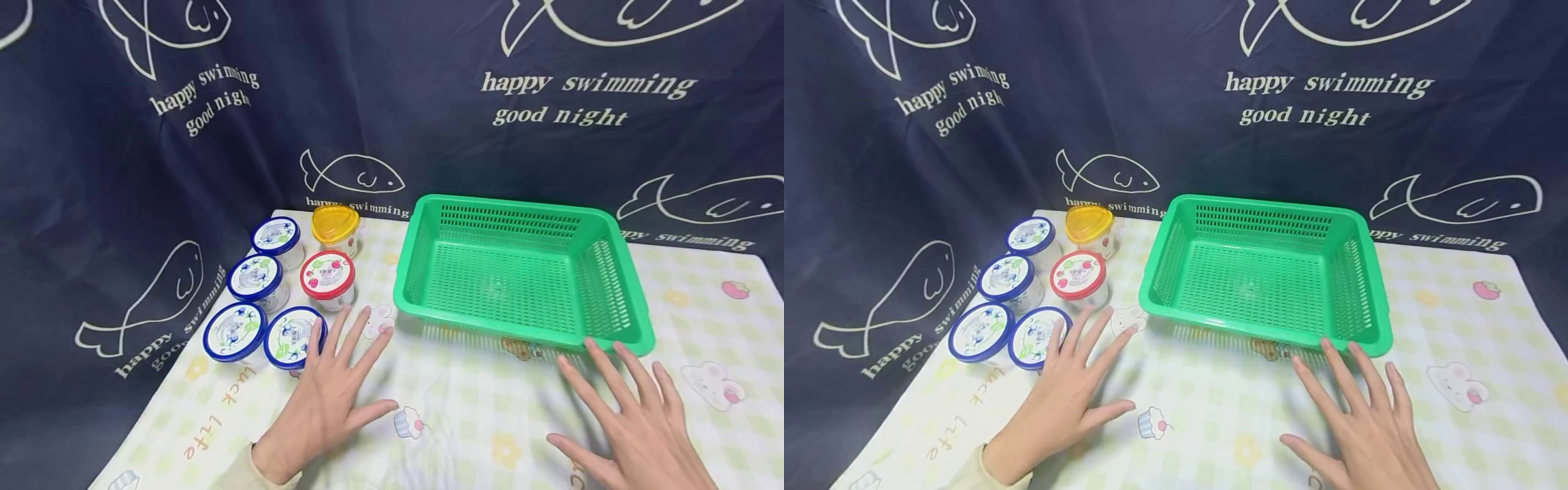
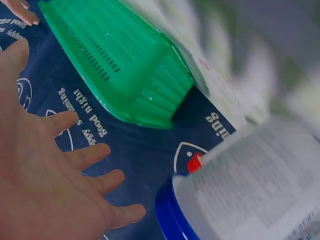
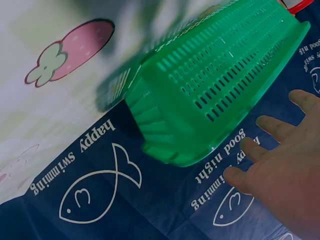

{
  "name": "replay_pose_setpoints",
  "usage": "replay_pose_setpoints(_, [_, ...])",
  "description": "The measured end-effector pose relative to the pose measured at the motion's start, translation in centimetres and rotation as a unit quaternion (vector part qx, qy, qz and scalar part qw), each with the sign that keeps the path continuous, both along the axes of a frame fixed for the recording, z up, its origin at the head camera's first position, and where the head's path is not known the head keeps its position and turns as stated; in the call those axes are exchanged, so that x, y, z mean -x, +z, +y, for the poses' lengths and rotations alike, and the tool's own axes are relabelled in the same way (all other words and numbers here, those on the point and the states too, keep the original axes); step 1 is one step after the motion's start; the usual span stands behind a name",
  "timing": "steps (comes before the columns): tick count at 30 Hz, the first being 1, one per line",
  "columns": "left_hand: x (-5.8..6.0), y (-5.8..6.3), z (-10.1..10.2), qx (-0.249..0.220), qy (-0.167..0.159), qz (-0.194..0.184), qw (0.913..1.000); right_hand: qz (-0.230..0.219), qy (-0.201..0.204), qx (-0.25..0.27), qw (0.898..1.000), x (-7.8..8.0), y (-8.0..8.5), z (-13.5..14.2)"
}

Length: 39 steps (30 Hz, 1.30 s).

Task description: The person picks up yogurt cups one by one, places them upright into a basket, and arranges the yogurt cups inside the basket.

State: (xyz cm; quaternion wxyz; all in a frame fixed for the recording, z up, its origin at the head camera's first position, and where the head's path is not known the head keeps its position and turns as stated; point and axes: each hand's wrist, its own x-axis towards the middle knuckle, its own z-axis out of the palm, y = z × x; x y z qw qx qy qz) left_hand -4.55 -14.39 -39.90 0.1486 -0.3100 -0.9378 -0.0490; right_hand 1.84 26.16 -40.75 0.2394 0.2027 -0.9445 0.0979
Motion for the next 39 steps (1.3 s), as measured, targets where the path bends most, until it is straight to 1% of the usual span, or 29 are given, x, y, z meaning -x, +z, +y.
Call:
replay_pose_setpoints(4, [0.1,0.2,-1.2,0.004,0.015,0.009,0.9998,-0.006,-0.002,-0.002,1.0,-0.2,0.2,0.1])
replay_pose_setpoints(9, [0.4,0.3,-3.3,-0.005,0.038,0.028,0.9989,-0.013,-0.008,-0.005,1.0,-0.8,0.2,0.3])
replay_pose_setpoints(12, [0.6,0.1,-4.7,-0.001,0.06,0.021,0.998,-0.01,-0.011,-0.007,1.0,-0.8,0.1,0.5])
replay_pose_setpoints(16, [0.9,-0.3,-6.0,0.013,0.088,-0.007,0.996,-0.008,-0.012,-0.002,1.0,-0.6,0.1,0.8])
replay_pose_setpoints(18, [0.9,-0.4,-6.4,0.012,0.094,-0.015,0.9953,-0.007,-0.012,0.004,1.0,-0.5,0.2,0.9])
replay_pose_setpoints(23, [1.1,-0.7,-6.8,-0.01,0.09,-0.015,0.9957,0.014,-0.012,0.027,0.999,0.1,0.7,1.3])
replay_pose_setpoints(27, [1.3,-0.6,-6.9,-0.024,0.094,-0.018,0.9952,0.023,-0.014,0.046,0.999,0.8,0.8,1.9])
replay_pose_setpoints(30, [1.4,-0.4,-7.0,-0.025,0.103,-0.026,0.9941,0.019,-0.028,0.058,0.998,1.3,0.6,2.6])
replay_pose_setpoints(34, [1.5,-0.2,-7.0,-0.026,0.114,-0.039,0.9923,0.025,-0.06,0.068,0.996,2.0,0.2,3.6])
replay_pose_setpoints(37, [1.6,-0.2,-7.1,-0.026,0.12,-0.048,0.9912,0.033,-0.072,0.07,0.994,2.4,-0.2,4.2])
replay_pose_setpoints(39, [1.7,-0.1,-7.2,-0.025,0.121,-0.05,0.9911,0.031,-0.072,0.071,0.994,2.6,-0.4,4.5])
